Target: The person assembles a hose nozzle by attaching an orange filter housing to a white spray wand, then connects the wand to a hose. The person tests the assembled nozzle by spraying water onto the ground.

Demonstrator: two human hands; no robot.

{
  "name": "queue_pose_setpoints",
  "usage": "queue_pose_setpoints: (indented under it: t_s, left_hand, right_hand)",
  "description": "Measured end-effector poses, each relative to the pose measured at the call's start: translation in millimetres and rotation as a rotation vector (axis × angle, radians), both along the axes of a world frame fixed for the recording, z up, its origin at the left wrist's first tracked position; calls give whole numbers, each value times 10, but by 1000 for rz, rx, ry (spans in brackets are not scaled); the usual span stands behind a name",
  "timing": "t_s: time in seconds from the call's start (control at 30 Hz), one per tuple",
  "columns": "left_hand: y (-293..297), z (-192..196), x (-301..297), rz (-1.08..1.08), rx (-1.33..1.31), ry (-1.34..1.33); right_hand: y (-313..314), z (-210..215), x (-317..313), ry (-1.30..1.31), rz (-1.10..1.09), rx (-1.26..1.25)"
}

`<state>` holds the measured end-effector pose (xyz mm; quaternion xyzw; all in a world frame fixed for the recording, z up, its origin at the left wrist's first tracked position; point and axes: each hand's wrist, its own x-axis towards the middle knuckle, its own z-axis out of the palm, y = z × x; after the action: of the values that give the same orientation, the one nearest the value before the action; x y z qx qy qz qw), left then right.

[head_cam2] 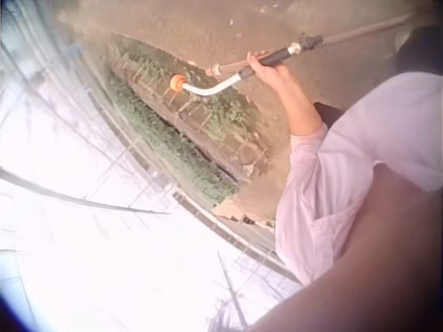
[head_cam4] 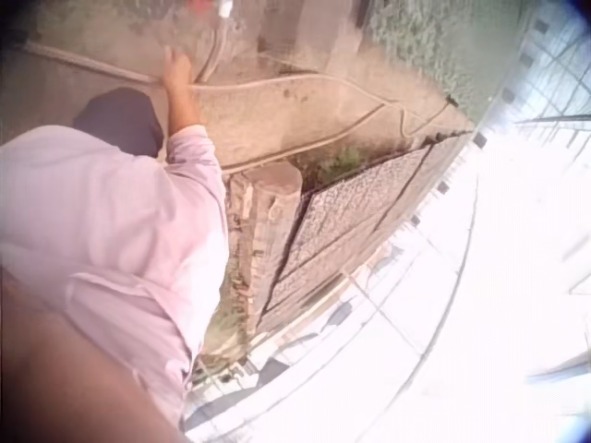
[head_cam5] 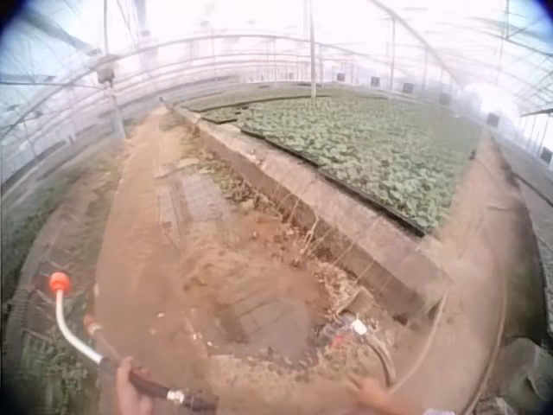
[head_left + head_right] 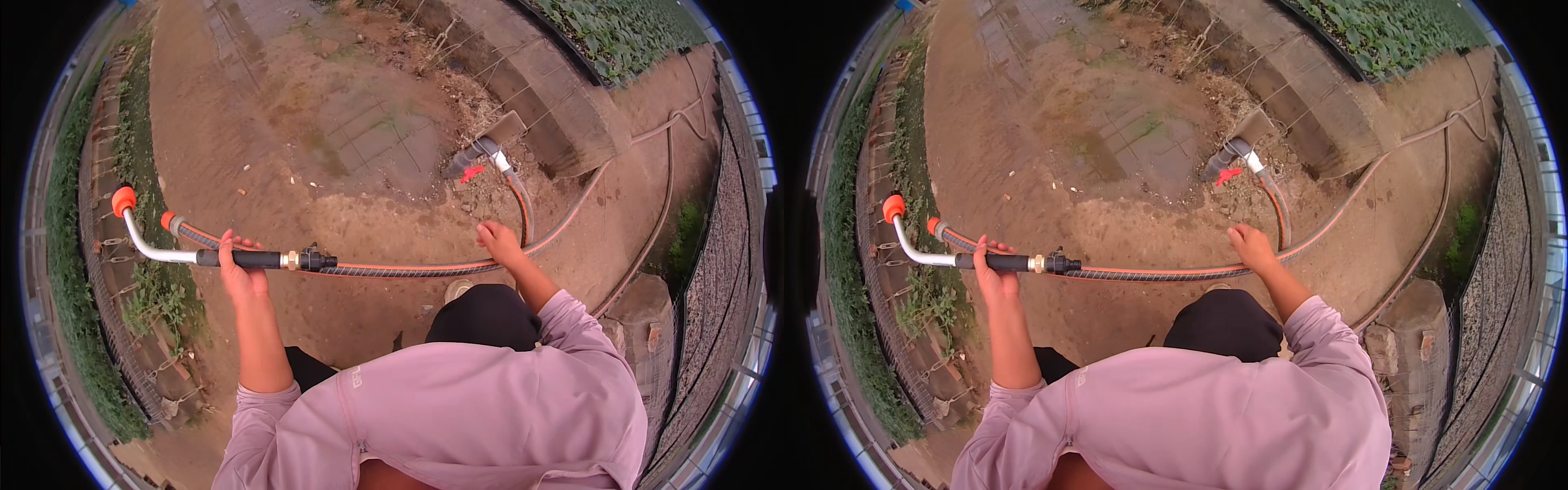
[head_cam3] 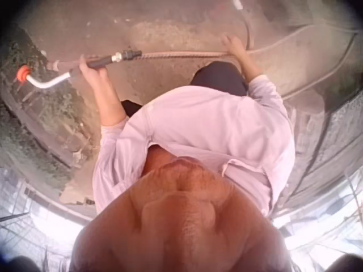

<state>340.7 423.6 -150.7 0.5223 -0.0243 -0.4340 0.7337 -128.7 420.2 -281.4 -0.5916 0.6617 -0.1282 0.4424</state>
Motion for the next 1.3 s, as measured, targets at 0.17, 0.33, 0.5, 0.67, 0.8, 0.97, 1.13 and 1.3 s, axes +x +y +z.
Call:
queue_pose_setpoints:
  t_s: [0.17,0.33,0.5,0.67,0.8,0.97,1.13,1.3]
  left_hand:
    - [53,-250,-23,310,160,-57]
    - [175,-274,-96,451,311,-63]
    - [407,-123,-315,457,285,-165]
    - [354,-200,-266,468,287,-107]
    - [379,-283,-220,497,320,-132]
    - [254,-474,-168,440,292,-130]
    - [244,-461,-194,407,300,-133]
    - [118,-356,-216,316,267,-118]
  right_hand:
    - [-1201,-793,236,-501,-1092,575]
    - [-1710,-1181,17,49,-79,289]
    - [-1865,-1217,175,-415,-635,535]
    - [-1975,-1268,135,-557,-920,633]
    - [-1988,-1267,30,-669,-1213,735]
    - [-1967,-1195,14,-875,-1582,686]
    - [-1916,-1305,204,-576,-1610,253]
    - [-2059,-1938,-256,-1105,-1767,35]
